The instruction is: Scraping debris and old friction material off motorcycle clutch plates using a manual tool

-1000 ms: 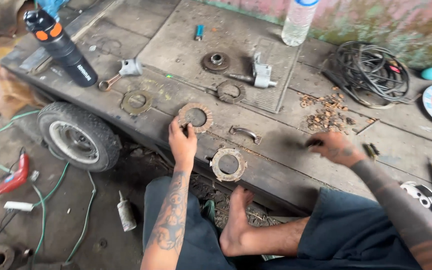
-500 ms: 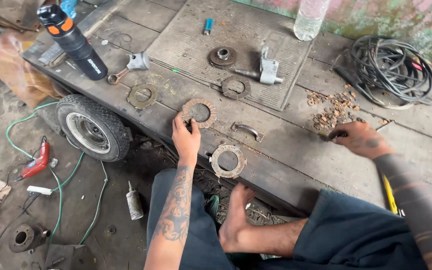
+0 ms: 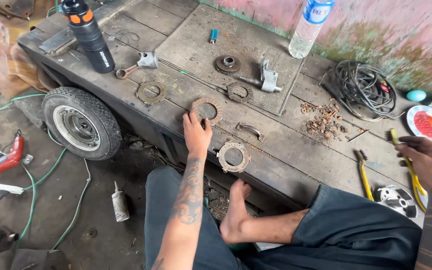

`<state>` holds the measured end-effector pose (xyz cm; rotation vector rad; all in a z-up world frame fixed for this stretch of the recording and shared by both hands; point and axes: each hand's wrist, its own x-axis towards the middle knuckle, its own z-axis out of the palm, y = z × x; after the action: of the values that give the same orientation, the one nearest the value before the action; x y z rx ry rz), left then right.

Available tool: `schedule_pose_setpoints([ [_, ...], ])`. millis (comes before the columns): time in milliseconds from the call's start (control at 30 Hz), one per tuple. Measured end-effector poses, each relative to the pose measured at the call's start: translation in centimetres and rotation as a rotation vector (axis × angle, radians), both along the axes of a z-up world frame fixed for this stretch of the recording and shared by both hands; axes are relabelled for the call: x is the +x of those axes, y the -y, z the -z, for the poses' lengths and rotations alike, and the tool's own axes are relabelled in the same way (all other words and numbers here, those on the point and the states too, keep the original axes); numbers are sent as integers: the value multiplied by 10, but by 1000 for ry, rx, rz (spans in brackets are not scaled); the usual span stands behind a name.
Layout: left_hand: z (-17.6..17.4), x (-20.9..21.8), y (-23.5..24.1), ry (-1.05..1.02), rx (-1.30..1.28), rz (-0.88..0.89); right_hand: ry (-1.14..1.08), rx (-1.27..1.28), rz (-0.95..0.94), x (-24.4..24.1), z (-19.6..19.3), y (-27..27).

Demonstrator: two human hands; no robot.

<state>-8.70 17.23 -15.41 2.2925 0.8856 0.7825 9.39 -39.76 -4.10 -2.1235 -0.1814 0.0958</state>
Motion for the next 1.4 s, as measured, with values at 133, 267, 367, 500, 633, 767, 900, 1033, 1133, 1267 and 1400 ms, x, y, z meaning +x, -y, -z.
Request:
schedule_pose_setpoints([
  [133,10,4,0,15,56,-40,72,254,152,-3,-5,24],
  [267,15,1,1,67,84,-41,157,128,12,-23,-58,8],
  [367,8,0,-1,3,55,-28,151,-13,-94,-25,-90,-33],
  [500,10,-7,0,19,175,36,176,-214,-309,-53,-102,-140],
  [633,14,-4,-3,28,160,124,111,-202,-577,-90,-67,-247],
  [767,-16,-12,-10,-56,92,188,-171,131,-519,-80,-28,-318],
  [900,-6,-21,0,41,162,216,-243,420,-423,-79,28,-323],
  [1033,-7,-17,-11,235,161,324,-222,312,-373,-87,30,-308],
  [1133,-3,-36,-23,286,210,531,-247,81,-238,-95,21,-301],
  [1267,21,-61,-15,222,194,770,-169,-18,-294,-114,30,-318],
  [1400,11,-65,3,252,235,804,167,-262,-602,-128,43,-343],
])
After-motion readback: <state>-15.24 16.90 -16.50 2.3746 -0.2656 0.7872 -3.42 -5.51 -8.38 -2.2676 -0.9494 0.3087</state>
